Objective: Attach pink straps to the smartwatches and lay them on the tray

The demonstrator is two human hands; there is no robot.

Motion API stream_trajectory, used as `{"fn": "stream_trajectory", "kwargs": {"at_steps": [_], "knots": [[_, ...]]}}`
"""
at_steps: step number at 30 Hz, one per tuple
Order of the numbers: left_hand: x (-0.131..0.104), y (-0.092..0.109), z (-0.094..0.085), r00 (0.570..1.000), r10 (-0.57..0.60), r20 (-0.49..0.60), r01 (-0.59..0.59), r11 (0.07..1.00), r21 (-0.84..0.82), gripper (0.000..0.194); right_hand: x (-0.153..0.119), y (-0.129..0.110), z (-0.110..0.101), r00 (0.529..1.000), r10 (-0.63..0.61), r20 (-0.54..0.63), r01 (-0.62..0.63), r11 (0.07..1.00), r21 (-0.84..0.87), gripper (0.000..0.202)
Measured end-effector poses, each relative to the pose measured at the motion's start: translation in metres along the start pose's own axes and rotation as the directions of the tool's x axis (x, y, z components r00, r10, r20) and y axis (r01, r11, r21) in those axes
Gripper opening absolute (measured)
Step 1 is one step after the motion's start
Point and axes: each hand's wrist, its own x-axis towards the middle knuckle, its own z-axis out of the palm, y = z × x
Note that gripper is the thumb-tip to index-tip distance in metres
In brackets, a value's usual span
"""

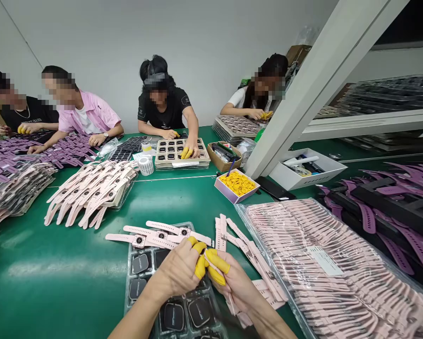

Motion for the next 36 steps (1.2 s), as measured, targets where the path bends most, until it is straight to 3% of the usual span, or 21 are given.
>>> {"fn": "stream_trajectory", "kwargs": {"at_steps": [3, 6, 9, 11, 15, 17, 19, 22, 25, 27, 29, 30, 31, 32, 34, 35, 36], "knots": [[-0.003, -0.003, -0.003, 1.000, -0.015, 0.016, 0.017, 0.983, -0.183, 0.041, 0.000, 0.004, -0.002, 0.999, -0.016, -0.039, 0.016, 1.000, 0.003, 0.052], [-0.003, -0.004, -0.002, 0.994, -0.113, -0.004, 0.103, 0.911, -0.400, 0.046, 0.000, 0.006, -0.004, 0.994, -0.054, -0.096, 0.061, 0.996, 0.066, 0.054], [0.003, -0.003, 0.005, 0.961, -0.265, -0.074, 0.154, 0.741, -0.654, 0.037, -0.002, 0.003, -0.005, 0.992, -0.086, -0.091, 0.092, 0.993, 0.069, 0.053], [0.008, -0.001, 0.010, 0.933, -0.332, -0.137, 0.107, 0.620, -0.777, 0.031, -0.004, -0.001, -0.003, 0.996, -0.074, -0.049, 0.076, 0.996, 0.037, 0.053], [0.013, 0.002, 0.013, 0.881, -0.455, -0.131, 0.042, 0.350, -0.936, 0.049, -0.004, -0.004, -0.005, 0.994, 0.090, 0.068, -0.089, 0.996, -0.009, 0.058], [0.014, 0.002, 0.009, 0.826, -0.554, -0.104, 0.036, 0.236, -0.971, 0.055, -0.003, -0.004, -0.012, 0.978, 0.175, 0.117, -0.169, 0.984, -0.062, 0.059], [0.014, 0.000, 0.002, 0.748, -0.648, -0.139, -0.013, 0.196, -0.981, 0.060, -0.004, -0.004, -0.020, 0.967, 0.209, 0.147, -0.189, 0.972, -0.137, 0.058], [0.015, -0.004, -0.006, 0.637, -0.739, -0.219, -0.090, 0.210, -0.973, 0.064, -0.007, -0.008, -0.032, 0.959, 0.224, 0.172, -0.178, 0.953, -0.245, 0.054], [0.016, -0.009, -0.009, 0.553, -0.793, -0.254, -0.117, 0.228, -0.967, 0.062, -0.012, -0.018, -0.038, 0.962, 0.243, 0.129, -0.189, 0.925, -0.330, 0.054], [0.017, -0.014, -0.011, 0.462, -0.836, -0.297, -0.168, 0.247, -0.954, 0.063, -0.015, -0.028, -0.038, 0.959, 0.264, 0.103, -0.204, 0.896, -0.395, 0.058], [0.017, -0.019, -0.011, 0.367, -0.863, -0.347, -0.205, 0.289, -0.935, 0.064, -0.016, -0.036, -0.036, 0.972, 0.224, 0.067, -0.173, 0.882, -0.438, 0.063], [0.017, -0.020, -0.008, 0.356, -0.866, -0.350, -0.188, 0.301, -0.935, 0.063, -0.015, -0.037, -0.035, 0.986, 0.161, 0.037, -0.128, 0.886, -0.445, 0.064], [0.017, -0.020, -0.004, 0.398, -0.859, -0.323, -0.133, 0.295, -0.946, 0.061, -0.013, -0.037, -0.034, 0.997, 0.082, 0.010, -0.069, 0.892, -0.446, 0.064], [0.017, -0.019, 0.002, 0.491, -0.831, -0.260, -0.041, 0.276, -0.960, 0.058, -0.011, -0.034, -0.032, 1.000, 0.006, -0.005, -0.008, 0.897, -0.441, 0.062], [0.015, -0.014, 0.016, 0.721, -0.690, -0.052, 0.191, 0.270, -0.944, 0.048, -0.005, -0.020, -0.030, 0.997, -0.072, -0.004, 0.064, 0.910, -0.409, 0.056], [0.014, -0.010, 0.023, 0.809, -0.588, 0.021, 0.270, 0.340, -0.901, 0.041, -0.002, -0.010, -0.029, 0.998, -0.065, 0.011, 0.064, 0.919, -0.390, 0.053], [0.012, -0.008, 0.029, 0.870, -0.492, 0.028, 0.294, 0.472, -0.832, 0.034, 0.000, -0.001, -0.028, 0.998, -0.053, 0.013, 0.054, 0.931, -0.360, 0.052]]}}
